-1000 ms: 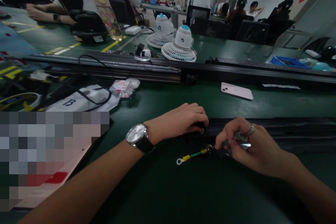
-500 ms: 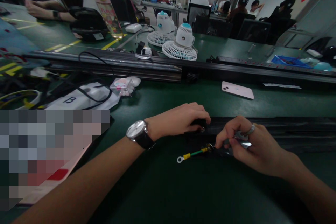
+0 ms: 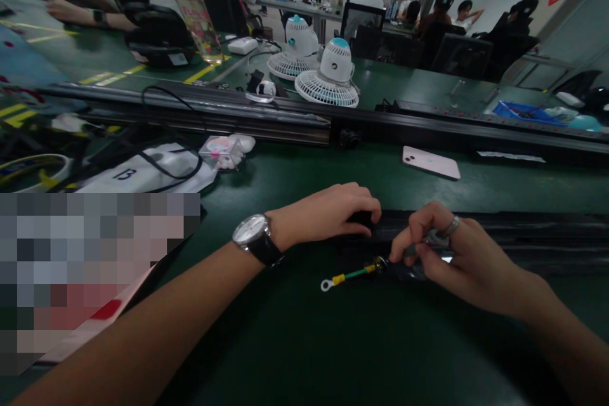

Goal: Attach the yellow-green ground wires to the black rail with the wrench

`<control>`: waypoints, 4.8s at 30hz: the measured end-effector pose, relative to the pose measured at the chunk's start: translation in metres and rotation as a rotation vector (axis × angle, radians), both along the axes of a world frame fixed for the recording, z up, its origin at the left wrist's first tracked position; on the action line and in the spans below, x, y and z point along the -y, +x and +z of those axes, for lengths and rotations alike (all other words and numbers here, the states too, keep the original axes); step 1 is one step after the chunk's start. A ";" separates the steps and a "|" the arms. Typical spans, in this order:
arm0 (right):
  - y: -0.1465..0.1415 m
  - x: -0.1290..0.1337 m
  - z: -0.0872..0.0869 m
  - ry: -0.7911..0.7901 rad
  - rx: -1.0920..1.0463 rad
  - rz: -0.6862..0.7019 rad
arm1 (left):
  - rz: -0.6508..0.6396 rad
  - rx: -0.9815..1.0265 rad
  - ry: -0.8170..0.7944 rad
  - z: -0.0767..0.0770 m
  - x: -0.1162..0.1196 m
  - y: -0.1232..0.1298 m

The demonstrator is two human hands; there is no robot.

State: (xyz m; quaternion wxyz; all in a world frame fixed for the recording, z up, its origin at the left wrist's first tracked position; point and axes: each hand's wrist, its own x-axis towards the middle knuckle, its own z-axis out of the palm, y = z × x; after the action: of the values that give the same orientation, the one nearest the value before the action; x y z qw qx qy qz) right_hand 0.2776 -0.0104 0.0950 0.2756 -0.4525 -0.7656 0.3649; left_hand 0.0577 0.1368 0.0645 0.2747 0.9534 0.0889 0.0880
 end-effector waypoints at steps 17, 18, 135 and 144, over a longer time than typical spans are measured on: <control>0.001 0.002 0.002 -0.015 0.031 -0.029 | 0.000 0.003 -0.028 -0.002 -0.001 -0.002; 0.001 0.002 0.002 -0.013 0.029 -0.030 | 0.003 0.003 -0.027 -0.003 -0.001 -0.002; -0.008 -0.089 0.070 -0.099 0.592 0.379 | 0.023 0.026 0.004 -0.007 -0.001 0.000; -0.032 -0.091 0.085 0.075 0.698 0.636 | -0.009 0.064 -0.011 -0.010 -0.004 -0.003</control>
State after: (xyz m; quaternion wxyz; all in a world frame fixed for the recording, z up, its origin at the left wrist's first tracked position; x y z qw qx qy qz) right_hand 0.2457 0.0802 0.1803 -0.1072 -0.2810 -0.9257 0.2294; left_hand 0.0543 0.1411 0.0544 0.2829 0.9490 0.0764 0.1165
